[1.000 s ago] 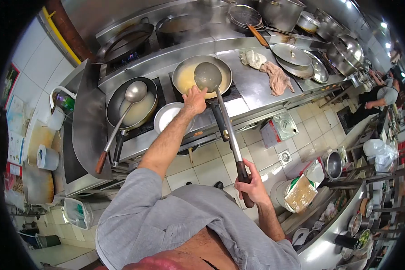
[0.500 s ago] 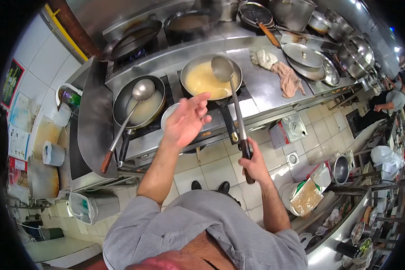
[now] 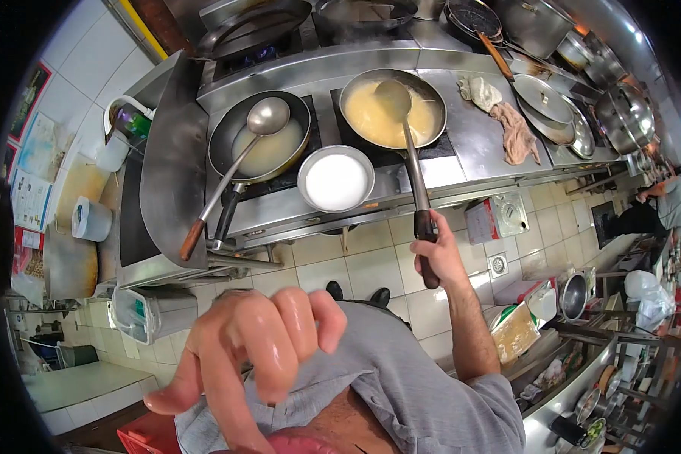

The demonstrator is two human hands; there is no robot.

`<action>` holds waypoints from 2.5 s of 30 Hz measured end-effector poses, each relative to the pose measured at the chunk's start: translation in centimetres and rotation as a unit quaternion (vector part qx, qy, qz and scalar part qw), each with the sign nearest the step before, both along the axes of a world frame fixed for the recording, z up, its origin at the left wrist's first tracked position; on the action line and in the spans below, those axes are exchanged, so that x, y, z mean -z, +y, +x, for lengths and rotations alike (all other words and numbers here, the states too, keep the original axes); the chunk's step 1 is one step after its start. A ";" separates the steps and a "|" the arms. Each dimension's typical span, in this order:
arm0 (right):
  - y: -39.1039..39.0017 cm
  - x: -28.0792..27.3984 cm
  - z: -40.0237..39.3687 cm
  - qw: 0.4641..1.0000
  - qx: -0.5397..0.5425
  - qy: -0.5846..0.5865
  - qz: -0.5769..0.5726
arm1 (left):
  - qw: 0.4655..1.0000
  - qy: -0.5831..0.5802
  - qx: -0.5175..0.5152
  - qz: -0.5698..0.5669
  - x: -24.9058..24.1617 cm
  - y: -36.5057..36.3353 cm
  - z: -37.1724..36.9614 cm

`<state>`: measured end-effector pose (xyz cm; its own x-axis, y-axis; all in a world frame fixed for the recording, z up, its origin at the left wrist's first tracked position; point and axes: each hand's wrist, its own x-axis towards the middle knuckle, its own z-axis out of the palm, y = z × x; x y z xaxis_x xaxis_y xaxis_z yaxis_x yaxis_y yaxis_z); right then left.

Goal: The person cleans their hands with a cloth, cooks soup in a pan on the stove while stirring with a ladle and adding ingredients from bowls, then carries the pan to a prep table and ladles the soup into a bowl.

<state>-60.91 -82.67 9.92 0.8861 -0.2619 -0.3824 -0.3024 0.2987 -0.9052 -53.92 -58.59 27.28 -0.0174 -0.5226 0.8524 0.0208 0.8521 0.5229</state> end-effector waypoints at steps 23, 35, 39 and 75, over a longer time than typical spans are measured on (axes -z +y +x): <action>-0.7 -2.0 1.4 0.965 0.060 -0.002 0.255 | 0.262 0.058 -0.932 0.244 12.9 24.8 17.6; 0.6 -1.8 1.0 0.975 0.057 -0.004 0.215 | 0.255 0.031 -0.777 0.575 14.8 30.4 27.9; -0.6 1.7 1.1 0.996 0.029 0.031 -0.082 | 0.255 0.007 -0.788 0.560 16.1 30.9 28.8; 0.7 3.5 1.8 0.985 0.025 0.030 -0.169 | 0.253 0.056 -0.847 0.465 14.3 28.5 24.2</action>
<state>-59.10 -81.93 6.39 0.8474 -0.4255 -0.3177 -0.3517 -0.0016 -0.9361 -29.71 -30.14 13.00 0.8989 0.3255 0.2932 0.0971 -0.8007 0.5912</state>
